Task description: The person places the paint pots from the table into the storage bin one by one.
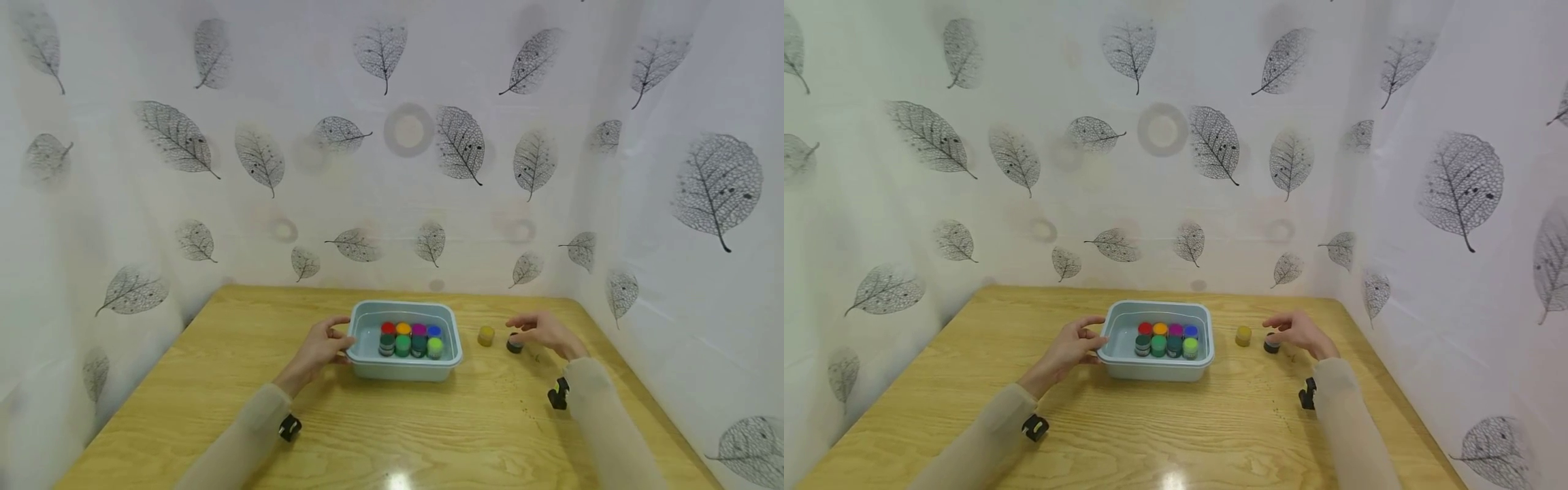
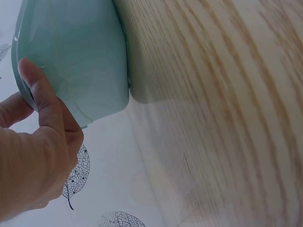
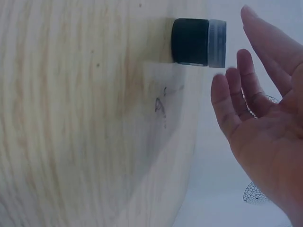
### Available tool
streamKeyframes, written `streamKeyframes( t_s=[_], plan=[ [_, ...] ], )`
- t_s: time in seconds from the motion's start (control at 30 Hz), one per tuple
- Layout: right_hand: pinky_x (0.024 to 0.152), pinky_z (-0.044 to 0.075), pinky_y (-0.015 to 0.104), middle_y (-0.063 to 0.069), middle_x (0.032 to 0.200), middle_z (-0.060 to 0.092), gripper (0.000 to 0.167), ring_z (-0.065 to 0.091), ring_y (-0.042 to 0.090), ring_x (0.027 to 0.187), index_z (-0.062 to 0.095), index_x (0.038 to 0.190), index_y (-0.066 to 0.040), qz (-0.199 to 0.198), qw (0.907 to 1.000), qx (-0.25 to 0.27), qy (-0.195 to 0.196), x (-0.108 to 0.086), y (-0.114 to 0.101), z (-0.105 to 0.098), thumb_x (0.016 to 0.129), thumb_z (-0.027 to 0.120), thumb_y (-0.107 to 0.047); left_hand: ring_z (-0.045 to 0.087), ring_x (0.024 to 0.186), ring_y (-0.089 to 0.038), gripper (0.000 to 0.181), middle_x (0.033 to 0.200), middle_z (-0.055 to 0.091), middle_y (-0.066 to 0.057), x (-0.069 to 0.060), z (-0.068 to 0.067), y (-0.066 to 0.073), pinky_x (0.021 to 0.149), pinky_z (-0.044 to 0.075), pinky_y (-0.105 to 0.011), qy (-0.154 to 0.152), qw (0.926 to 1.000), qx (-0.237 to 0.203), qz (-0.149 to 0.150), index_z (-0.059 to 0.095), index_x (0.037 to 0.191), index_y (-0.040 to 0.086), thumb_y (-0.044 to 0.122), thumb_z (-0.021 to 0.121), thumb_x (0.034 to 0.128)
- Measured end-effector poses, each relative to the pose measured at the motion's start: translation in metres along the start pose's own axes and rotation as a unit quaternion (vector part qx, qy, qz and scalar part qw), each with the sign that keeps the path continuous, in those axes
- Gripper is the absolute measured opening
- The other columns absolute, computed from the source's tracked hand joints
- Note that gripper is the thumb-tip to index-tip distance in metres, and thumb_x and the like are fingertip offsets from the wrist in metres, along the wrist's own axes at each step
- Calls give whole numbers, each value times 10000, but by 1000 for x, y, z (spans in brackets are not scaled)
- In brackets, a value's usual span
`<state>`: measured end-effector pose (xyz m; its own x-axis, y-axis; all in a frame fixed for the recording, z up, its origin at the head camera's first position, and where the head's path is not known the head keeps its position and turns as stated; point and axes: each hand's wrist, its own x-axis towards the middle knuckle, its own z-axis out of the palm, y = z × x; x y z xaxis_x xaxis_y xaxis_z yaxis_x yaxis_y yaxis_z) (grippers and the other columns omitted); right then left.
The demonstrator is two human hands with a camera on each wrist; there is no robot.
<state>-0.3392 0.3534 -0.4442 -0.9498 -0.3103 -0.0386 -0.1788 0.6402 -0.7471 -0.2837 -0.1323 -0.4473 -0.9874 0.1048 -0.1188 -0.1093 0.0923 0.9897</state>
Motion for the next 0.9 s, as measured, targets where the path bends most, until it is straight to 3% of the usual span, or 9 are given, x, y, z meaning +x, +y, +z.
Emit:
streamKeyframes(
  t_s=[0.23, 0.5, 0.63, 0.9],
  plan=[
    [827, 577, 310, 283, 1247, 601, 516, 629, 294, 1045, 558, 1300, 83, -9, 9991, 167, -384, -2, 10, 5, 850, 744, -88, 663, 792, -240, 531, 922, 548, -118, -2, 1, 2, 600, 614, -331, -63, 9999, 70, 107, 450, 1414, -4, 12, 644, 919],
    [912, 564, 379, 324, 1295, 546, 556, 591, 380, 1127, 527, 1311, 107, -69, 9980, 127, -610, 1, 13, 3, 823, 749, -40, 649, 741, -203, 524, 905, 556, -125, 0, 0, -1, 588, 613, -333, -26, 9999, 50, 120, 463, 1404, -2, -5, 644, 912],
    [885, 571, 339, 314, 1285, 552, 555, 604, 343, 1102, 520, 1314, 112, 76, 9981, 231, -569, -1, 15, 3, 833, 744, -52, 649, 728, -199, 517, 899, 565, -131, 4, 2, -2, 587, 613, -340, -6, 9999, 26, 144, 478, 1393, 6, -11, 648, 905],
    [928, 542, 366, 291, 1364, 512, 593, 585, 332, 1151, 519, 1361, 48, 138, 9991, 226, -332, -2, 7, 4, 879, 739, -218, 653, 725, -196, 509, 904, 586, -132, 4, 1, -4, 592, 616, -352, 42, 9999, 59, 96, 488, 1390, 23, -10, 649, 908]
  ],
)
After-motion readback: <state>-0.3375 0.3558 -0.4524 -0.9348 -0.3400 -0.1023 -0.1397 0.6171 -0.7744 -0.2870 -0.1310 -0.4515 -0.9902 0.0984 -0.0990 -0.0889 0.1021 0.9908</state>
